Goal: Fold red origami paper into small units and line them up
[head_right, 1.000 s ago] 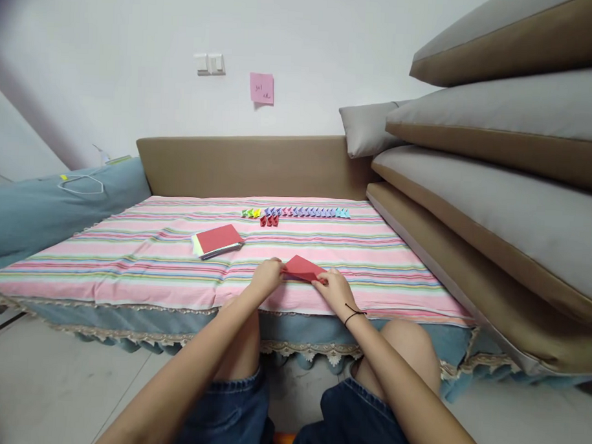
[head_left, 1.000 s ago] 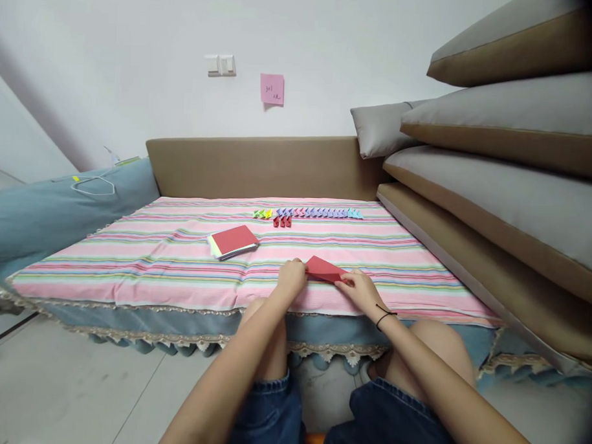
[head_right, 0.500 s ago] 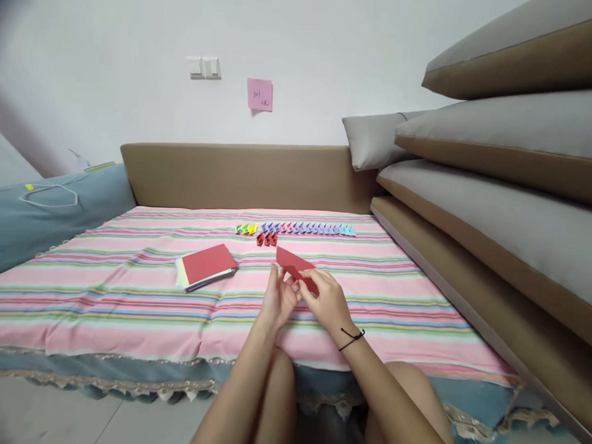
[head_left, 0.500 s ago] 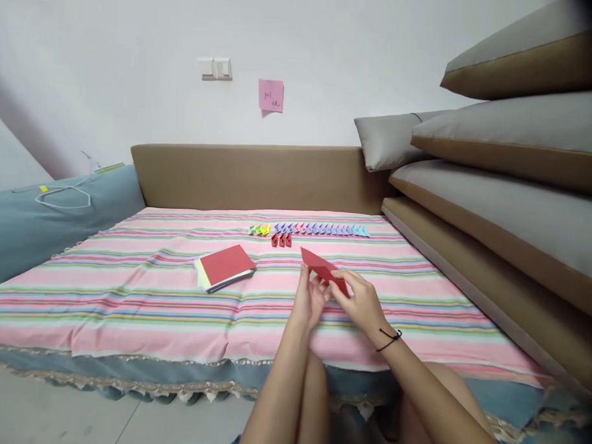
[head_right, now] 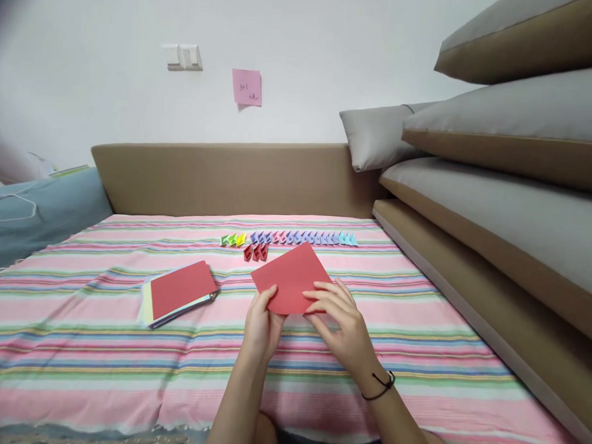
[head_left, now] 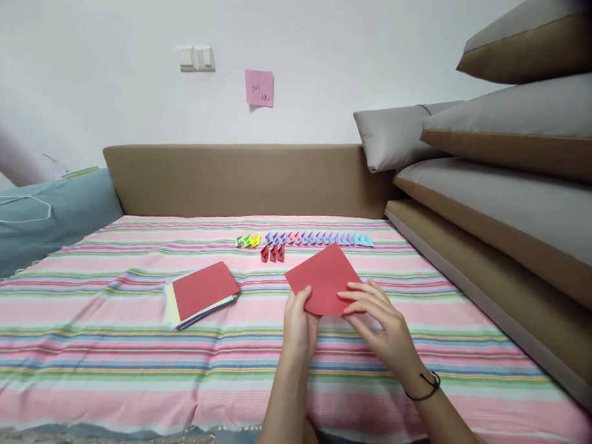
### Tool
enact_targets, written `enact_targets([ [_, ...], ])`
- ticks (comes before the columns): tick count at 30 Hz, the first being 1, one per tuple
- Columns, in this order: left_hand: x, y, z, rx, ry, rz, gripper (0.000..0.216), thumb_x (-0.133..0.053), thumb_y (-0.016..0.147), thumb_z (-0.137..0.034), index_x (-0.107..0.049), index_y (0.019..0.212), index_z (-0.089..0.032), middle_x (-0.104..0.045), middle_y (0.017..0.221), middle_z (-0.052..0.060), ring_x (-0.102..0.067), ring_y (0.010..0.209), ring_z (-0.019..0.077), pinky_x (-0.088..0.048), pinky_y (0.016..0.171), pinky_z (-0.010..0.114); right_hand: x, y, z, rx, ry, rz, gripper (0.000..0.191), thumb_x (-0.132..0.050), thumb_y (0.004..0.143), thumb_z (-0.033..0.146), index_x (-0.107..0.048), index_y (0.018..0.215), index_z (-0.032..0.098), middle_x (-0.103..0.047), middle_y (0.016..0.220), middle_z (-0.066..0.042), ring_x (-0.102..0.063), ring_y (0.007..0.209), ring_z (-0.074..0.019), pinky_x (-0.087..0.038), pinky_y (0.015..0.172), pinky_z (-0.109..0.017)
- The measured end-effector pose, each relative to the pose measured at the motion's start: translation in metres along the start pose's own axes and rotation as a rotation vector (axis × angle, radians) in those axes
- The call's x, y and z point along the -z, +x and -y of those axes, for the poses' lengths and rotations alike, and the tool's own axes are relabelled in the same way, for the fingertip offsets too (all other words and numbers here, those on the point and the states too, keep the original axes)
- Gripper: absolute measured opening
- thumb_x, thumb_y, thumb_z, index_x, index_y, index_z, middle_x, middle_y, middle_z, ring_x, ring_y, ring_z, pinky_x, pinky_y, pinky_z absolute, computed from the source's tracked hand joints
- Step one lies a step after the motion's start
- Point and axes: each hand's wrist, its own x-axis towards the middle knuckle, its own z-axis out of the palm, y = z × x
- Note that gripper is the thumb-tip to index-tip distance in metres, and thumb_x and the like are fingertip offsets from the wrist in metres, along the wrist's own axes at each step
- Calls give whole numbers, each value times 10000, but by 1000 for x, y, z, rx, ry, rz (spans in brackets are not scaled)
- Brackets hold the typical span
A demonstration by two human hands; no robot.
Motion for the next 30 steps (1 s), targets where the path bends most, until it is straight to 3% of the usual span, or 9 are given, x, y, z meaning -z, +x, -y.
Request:
enact_targets([
  [4,-4,-12,-5,73,8,118,481,-579,793,-360,-503,1247,-222,-590,1246,112,-548,1151,277,-473,896,416,1,-10,3,-226,191,-88,26,-599,834,214,-610,829,237,-667,1112,-63,-543,1145,-245,-382,1017,-494],
  [6,-5,-14,-4,82,78,172,637,-677,700,-475,-482,1270,-267,-504,1348,114,-510,1194,308,-458,913,428,-1,-14,6,-390,310,-133,70,-567,862,247,-621,906,238,-659,1132,-72,-563,1127,-242,-426,987,-458],
  [9,-4,-16,5,119,165,181,842,-808,539,-473,-451,1288,-334,-404,1430,98,-454,1248,322,-428,943,423,-4,-17,11,-538,410,-186,135,-543,880,283,-634,968,234,-676,1099,-83,-601,1085,-245,-473,944,-430],
  [13,-3,-21,19,214,231,168,712,-801,589,-422,-523,1229,-284,-564,1252,122,-500,1193,305,-404,954,438,-4,-16,17,-313,380,-160,164,-503,892,197,-634,967,262,-705,1028,-41,-615,1067,-224,-380,1037,-489],
  [15,-6,-23,18,165,218,200,663,-824,559,-392,-586,1158,-236,-641,1108,115,-548,1120,299,-401,954,439,1,-11,20,-181,324,-108,215,-481,892,152,-623,992,280,-712,999,-19,-624,1048,-215,-320,1072,-518],
  [17,-12,-22,13,76,166,240,650,-846,514,-377,-625,1101,-206,-678,1016,101,-585,1056,295,-399,960,441,6,-1,22,-152,259,-61,206,-501,882,158,-623,1003,273,-711,988,-23,-612,1070,-221,-353,1055,-490],
  [20,-25,-17,2,7,112,259,615,-848,512,-348,-645,1072,-194,-703,946,84,-620,992,279,-420,945,427,13,19,27,-240,231,-22,130,-575,849,240,-632,966,237,-702,979,-44,-616,1045,-226,-502,881,-346],
  [22,-32,-13,-3,-12,104,236,573,-829,554,-299,-641,1084,-193,-709,929,73,-633,959,254,-447,916,398,15,32,30,-327,290,18,124,-574,851,290,-636,933,220,-698,945,-48,-650,914,-202,-530,746,-277],
  [30,-26,-14,9,16,198,39,598,-763,654,-275,-554,1207,-184,-697,986,84,-643,950,243,-508,807,339,3,30,25,-670,527,-48,225,-622,799,414,-631,836,192,-698,798,-52,-648,703,-185,-540,640,-271],
])
